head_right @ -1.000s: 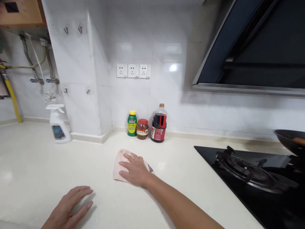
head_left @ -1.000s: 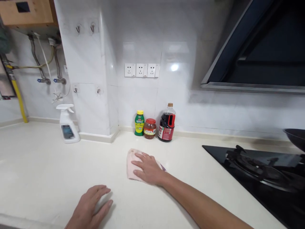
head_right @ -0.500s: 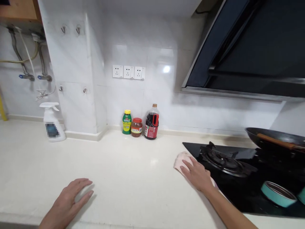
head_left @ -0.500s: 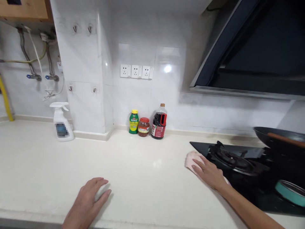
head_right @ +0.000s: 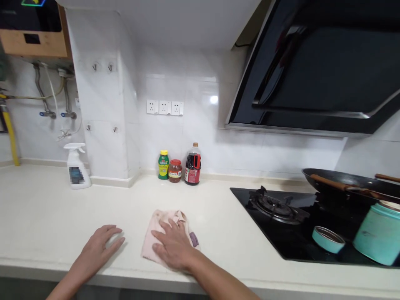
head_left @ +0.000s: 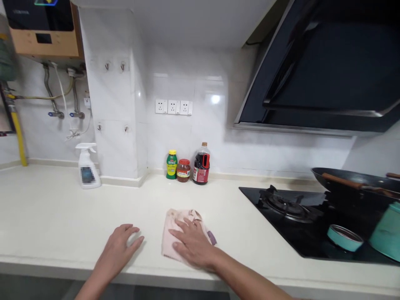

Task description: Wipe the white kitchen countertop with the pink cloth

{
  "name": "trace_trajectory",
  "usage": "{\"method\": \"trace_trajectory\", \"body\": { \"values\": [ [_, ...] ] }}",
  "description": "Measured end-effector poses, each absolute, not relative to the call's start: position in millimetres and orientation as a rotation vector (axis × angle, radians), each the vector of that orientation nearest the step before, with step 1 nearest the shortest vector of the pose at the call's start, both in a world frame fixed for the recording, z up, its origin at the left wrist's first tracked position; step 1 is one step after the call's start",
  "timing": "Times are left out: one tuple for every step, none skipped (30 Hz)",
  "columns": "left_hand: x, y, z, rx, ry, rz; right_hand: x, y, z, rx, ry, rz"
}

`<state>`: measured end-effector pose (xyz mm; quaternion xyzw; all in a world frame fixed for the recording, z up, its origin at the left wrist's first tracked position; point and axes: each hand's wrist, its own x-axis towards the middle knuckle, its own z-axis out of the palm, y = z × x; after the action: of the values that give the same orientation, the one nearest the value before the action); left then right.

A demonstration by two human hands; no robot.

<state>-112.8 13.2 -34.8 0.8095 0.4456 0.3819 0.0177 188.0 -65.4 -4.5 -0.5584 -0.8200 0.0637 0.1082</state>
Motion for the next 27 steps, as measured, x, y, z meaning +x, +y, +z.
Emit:
{"method": "trace_trajectory", "body": {
  "values": [
    [-113, 12, -33, 2.520, 1.384, 1.168, 194, -69, -4, -1.616, -2.430, 0.195],
    [-113, 12, -32, 2.523, 1.387, 1.149, 204, -70, -4, -1.639, -2.420, 0.183],
    [-112, 11, -30, 2.526, 1.389, 1.131, 218, -68, -3, -1.706, -2.385, 0.153],
    [-112, 11, -29, 2.528, 1.391, 1.116, 235, -66, -3, -1.794, -2.329, 0.118],
    [-112, 11, -29, 2.526, 1.392, 1.103, 254, -63, -3, -1.886, -2.258, 0.083],
    [-112, 11, -29, 2.520, 1.397, 1.097, 275, -60, -3, -1.971, -2.181, 0.054],
    [-112, 12, -29, 2.508, 1.405, 1.094, 296, -59, -3, -2.050, -2.102, 0.031],
    [-112, 13, -29, 2.495, 1.414, 1.092, 317, -60, -3, -2.128, -2.021, 0.006],
    [-112, 14, -30, 2.484, 1.418, 1.087, 338, -63, -4, -2.201, -1.940, -0.021],
    [-112, 16, -31, 2.479, 1.418, 1.082, 357, -69, -5, -2.262, -1.867, -0.049],
    [-112, 17, -31, 2.479, 1.413, 1.081, 373, -77, -6, -2.309, -1.804, -0.079],
    [-113, 18, -32, 2.485, 1.403, 1.083, 388, -88, -9, -2.340, -1.757, -0.108],
    [-113, 19, -32, 2.494, 1.395, 1.087, 400, -102, -12, -2.358, -1.727, -0.136],
    [-113, 19, -32, 2.505, 1.390, 1.093, 410, -117, -17, -2.366, -1.712, -0.159],
    [-113, 19, -33, 2.519, 1.385, 1.096, 417, -133, -23, -2.370, -1.706, -0.175],
    [-112, 19, -33, 2.536, 1.381, 1.097, 422, -150, -29, -2.365, -1.709, -0.194],
    [-112, 19, -33, 2.555, 1.378, 1.093, 425, -165, -37, -2.352, -1.720, -0.215],
    [-111, 18, -33, 2.574, 1.380, 1.086, 426, -180, -45, -2.331, -1.734, -0.243],
    [-109, 17, -33, 2.590, 1.390, 1.075, 424, -192, -52, -2.313, -1.736, -0.276],
    [-108, 16, -33, 2.604, 1.406, 1.061, 419, -201, -57, -2.309, -1.723, -0.308],
    [-107, 15, -32, 2.616, 1.423, 1.040, 412, -206, -61, -2.323, -1.692, -0.330],
    [-106, 14, -32, 2.625, 1.439, 1.015, 401, -208, -62, -2.359, -1.649, -0.333],
    [-105, 14, -32, 2.630, 1.449, 0.995, 386, -205, -60, -2.411, -1.599, -0.313],
    [-104, 14, -31, 2.630, 1.453, 0.986, 368, -200, -56, -2.459, -1.564, -0.278],
    [-104, 14, -31, 2.625, 1.451, 0.988, 347, -192, -50, -2.489, -1.558, -0.225],
    [-104, 14, -32, 2.614, 1.449, 1.005, 323, -182, -42, -2.494, -1.580, -0.164],
    [-105, 14, -32, 2.600, 1.446, 1.029, 297, -171, -34, -2.455, -1.646, -0.102]
  ]
}}
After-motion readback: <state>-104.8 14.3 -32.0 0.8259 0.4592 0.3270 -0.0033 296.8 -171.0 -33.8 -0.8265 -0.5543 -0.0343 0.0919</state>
